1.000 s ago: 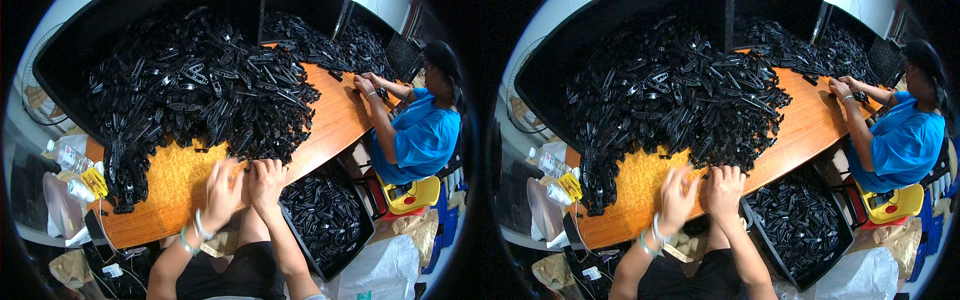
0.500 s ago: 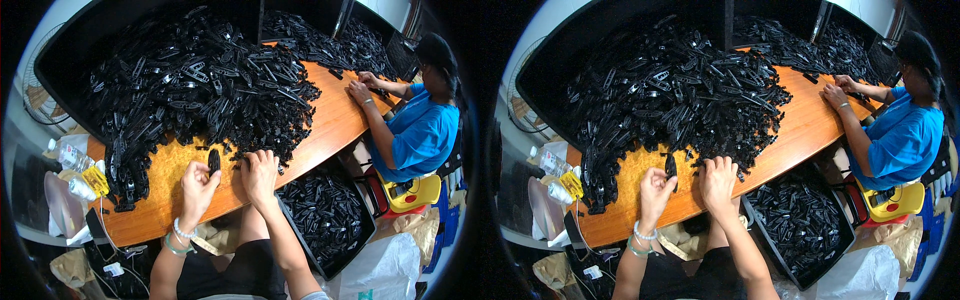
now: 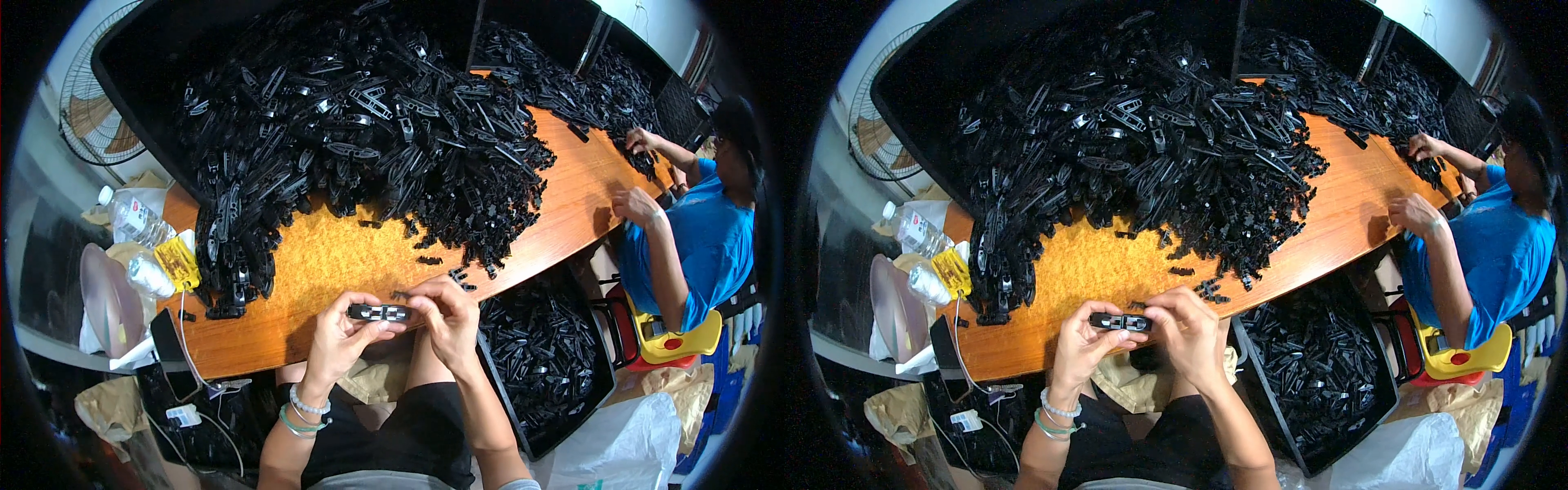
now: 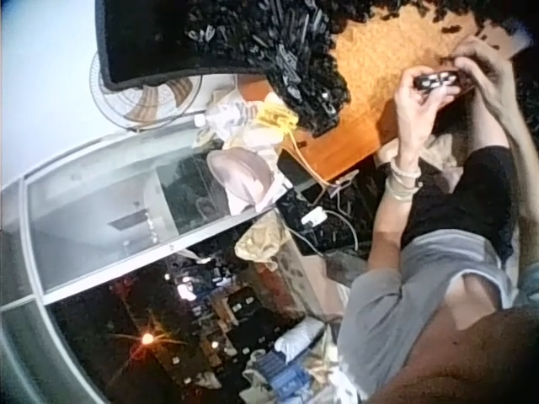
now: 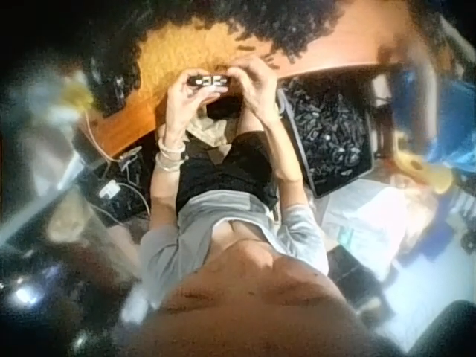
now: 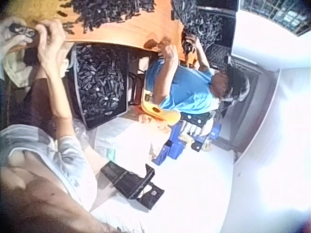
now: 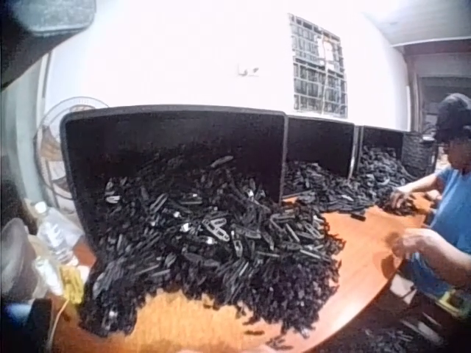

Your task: The person assembles plastic components by fitting parts together by hand and drops the assembled pieces into a bin.

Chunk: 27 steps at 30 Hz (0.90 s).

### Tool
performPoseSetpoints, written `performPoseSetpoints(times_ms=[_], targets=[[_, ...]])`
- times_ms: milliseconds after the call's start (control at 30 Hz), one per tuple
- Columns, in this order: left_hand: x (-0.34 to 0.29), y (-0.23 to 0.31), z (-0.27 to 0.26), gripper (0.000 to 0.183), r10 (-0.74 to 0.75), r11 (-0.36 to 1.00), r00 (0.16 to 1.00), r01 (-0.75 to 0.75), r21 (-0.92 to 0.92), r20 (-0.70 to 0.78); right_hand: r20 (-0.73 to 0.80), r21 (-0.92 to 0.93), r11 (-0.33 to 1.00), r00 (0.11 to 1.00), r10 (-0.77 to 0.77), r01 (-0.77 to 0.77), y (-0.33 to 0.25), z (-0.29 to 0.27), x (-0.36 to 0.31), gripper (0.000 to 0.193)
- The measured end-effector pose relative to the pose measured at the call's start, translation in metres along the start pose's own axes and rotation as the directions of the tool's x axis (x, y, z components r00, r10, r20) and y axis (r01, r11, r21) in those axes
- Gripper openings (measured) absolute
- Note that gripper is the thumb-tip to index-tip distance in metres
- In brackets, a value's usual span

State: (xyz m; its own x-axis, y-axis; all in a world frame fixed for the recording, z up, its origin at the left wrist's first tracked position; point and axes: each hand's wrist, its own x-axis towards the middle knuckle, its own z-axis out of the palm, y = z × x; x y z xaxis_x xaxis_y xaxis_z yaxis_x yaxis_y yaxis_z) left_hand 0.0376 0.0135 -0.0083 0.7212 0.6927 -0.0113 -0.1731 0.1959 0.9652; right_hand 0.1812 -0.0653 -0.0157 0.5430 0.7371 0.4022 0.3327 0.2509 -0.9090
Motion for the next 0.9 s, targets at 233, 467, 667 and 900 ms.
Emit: performPoseSetpoints(times_ms=[233,467,667,900], targets=[[-0.012,0.015,0.000,0.022,-0.077,0.995,0.997,0.077,0.057,0.003,0.219,-0.255,0.921,0.946,-0.240,0.293,-0.021,-0.006,-0.003,0.017],[-0.014,0.016,-0.001,0.020,-0.083,0.997,0.997,0.083,-0.011,0.007,0.215,-0.308,0.879,0.927,-0.307,0.362,-0.022,-0.002,-0.013,0.024],[-0.019,0.012,0.005,0.015,0.088,0.963,0.992,-0.062,0.262,-0.089,0.249,-0.269,0.885,0.915,-0.318,0.381,-0.015,-0.008,-0.015,0.030],[-0.015,0.021,0.007,0.012,0.079,0.947,0.996,-0.084,0.309,0.030,0.297,0.046,0.978,0.938,0.180,-0.202,-0.012,-0.012,-0.022,0.021]])
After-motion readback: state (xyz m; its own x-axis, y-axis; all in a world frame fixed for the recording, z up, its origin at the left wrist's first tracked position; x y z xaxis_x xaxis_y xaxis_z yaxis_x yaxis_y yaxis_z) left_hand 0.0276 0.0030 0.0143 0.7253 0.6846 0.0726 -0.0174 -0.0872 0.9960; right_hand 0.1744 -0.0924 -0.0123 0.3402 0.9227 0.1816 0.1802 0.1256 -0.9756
